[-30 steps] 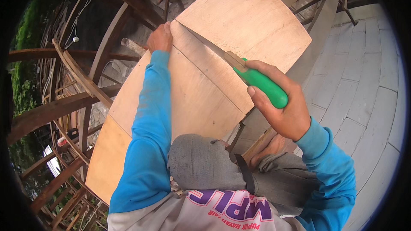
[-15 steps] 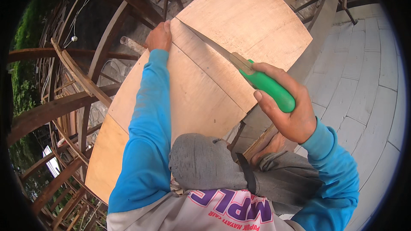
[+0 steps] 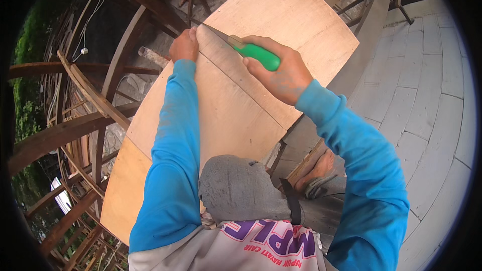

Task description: The person saws a piece of plywood using a hand saw while it rests on a wooden support structure at a construction site, then lifts and repositions the board.

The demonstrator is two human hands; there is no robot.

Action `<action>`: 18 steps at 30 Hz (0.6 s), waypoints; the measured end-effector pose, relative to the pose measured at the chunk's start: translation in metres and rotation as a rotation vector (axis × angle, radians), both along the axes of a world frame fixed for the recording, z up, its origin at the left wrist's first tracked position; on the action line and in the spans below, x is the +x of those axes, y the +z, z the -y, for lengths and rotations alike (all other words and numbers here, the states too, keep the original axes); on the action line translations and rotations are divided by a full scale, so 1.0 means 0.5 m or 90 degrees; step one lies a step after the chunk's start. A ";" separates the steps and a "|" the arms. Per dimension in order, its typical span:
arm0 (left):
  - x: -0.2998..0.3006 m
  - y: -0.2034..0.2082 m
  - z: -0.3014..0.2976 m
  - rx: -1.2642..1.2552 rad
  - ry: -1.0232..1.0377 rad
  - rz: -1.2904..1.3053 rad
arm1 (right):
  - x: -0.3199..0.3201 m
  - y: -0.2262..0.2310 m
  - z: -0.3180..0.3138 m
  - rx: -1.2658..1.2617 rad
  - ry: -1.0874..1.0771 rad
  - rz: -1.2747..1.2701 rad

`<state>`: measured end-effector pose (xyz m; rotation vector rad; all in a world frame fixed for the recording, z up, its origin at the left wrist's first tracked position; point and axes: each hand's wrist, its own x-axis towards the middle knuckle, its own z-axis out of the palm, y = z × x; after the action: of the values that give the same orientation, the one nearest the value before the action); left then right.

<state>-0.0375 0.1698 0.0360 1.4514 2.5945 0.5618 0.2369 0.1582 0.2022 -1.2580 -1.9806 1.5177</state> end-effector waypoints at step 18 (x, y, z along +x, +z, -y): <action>-0.006 -0.014 -0.003 -0.014 0.017 0.009 | 0.006 0.001 -0.018 -0.008 0.022 0.002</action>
<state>-0.0407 0.1712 0.0292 1.4017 2.6045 0.5427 0.2399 0.1671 0.2028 -1.2378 -2.0070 1.5480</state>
